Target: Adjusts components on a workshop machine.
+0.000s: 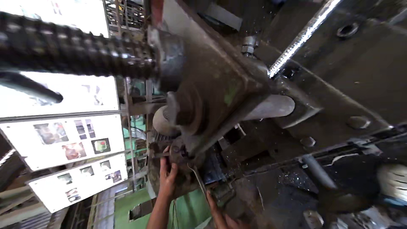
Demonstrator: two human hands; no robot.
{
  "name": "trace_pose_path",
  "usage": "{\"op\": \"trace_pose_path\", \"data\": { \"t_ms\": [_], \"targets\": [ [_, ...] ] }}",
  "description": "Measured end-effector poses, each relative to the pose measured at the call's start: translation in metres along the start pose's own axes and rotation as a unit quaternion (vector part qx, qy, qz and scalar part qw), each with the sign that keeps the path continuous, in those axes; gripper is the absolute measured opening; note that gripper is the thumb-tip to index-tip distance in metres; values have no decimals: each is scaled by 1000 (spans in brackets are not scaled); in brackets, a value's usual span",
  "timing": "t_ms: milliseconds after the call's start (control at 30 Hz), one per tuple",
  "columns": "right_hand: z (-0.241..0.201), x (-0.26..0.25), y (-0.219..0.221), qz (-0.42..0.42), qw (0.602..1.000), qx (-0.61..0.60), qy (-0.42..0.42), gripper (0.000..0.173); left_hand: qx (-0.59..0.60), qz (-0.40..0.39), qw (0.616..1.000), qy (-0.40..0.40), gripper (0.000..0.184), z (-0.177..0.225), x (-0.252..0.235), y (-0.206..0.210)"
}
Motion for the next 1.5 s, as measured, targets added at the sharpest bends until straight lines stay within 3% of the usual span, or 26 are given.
{"op": "trace_pose_path", "data": {
  "t_ms": [233, 367, 467, 533, 567, 633, 700, 733, 833, 933, 1067, 1200, 1333, 1500],
  "targets": [
    [-10, 9, -12, 39, 992, 115, 33, 88, -46, 62, 997, 21, 83, -5, 2, -4],
    [-17, 14, -14, 93, 969, 223, 52, 85, -64, 149, 987, -24, 85, -5, 22, 1],
    [-21, 18, -18, 157, 944, 286, 57, 75, -11, 293, 956, -26, 63, 22, 70, 8],
    [-23, 20, -18, 177, 926, 323, 78, 77, 36, 333, 940, -71, 51, 26, 105, 27],
    [-26, 22, -18, 190, 917, 340, 86, 79, 87, 304, 943, -103, 47, 21, 117, 44],
    [-28, 24, -18, 239, 894, 370, 89, 81, 253, 143, 940, -178, 43, 6, 123, 92],
    [-26, 28, -18, 270, 877, 386, 90, 77, 452, -34, 873, -183, 49, 2, 120, 136],
    [-26, 31, -15, 269, 876, 390, 92, 72, 513, -74, 841, -152, 48, 2, 117, 143],
    [-21, 25, -8, 232, 907, 339, 92, 50, 546, -89, 830, -73, 37, 3, 91, 127],
    [-10, 15, 2, 200, 944, 241, 106, 44, 608, -151, 775, -88, 38, 6, 89, 125],
    [-49, 11, 12, 227, 912, 306, 151, 42, 676, -166, 712, -95, 36, 13, 89, 118],
    [-59, 9, 14, 213, 888, 363, 185, 39, 737, -164, 643, -129, 31, 23, 92, 119],
    [-76, 10, 4, 230, 877, 379, 187, 37, 766, -159, 611, -121, 29, 30, 90, 111],
    [-114, 10, -4, 252, 869, 403, 141, 37, 777, -156, 597, -123, 27, 37, 89, 99]
  ]
}}
Point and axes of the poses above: each hand's wrist, its own x-axis away from the middle knuckle, its own y-axis out of the palm, z = x × y, the point moved 8 cm from there along -x, towards the middle knuckle, and after that the axes turned 1 degree about -x, right-handed, at the moved point
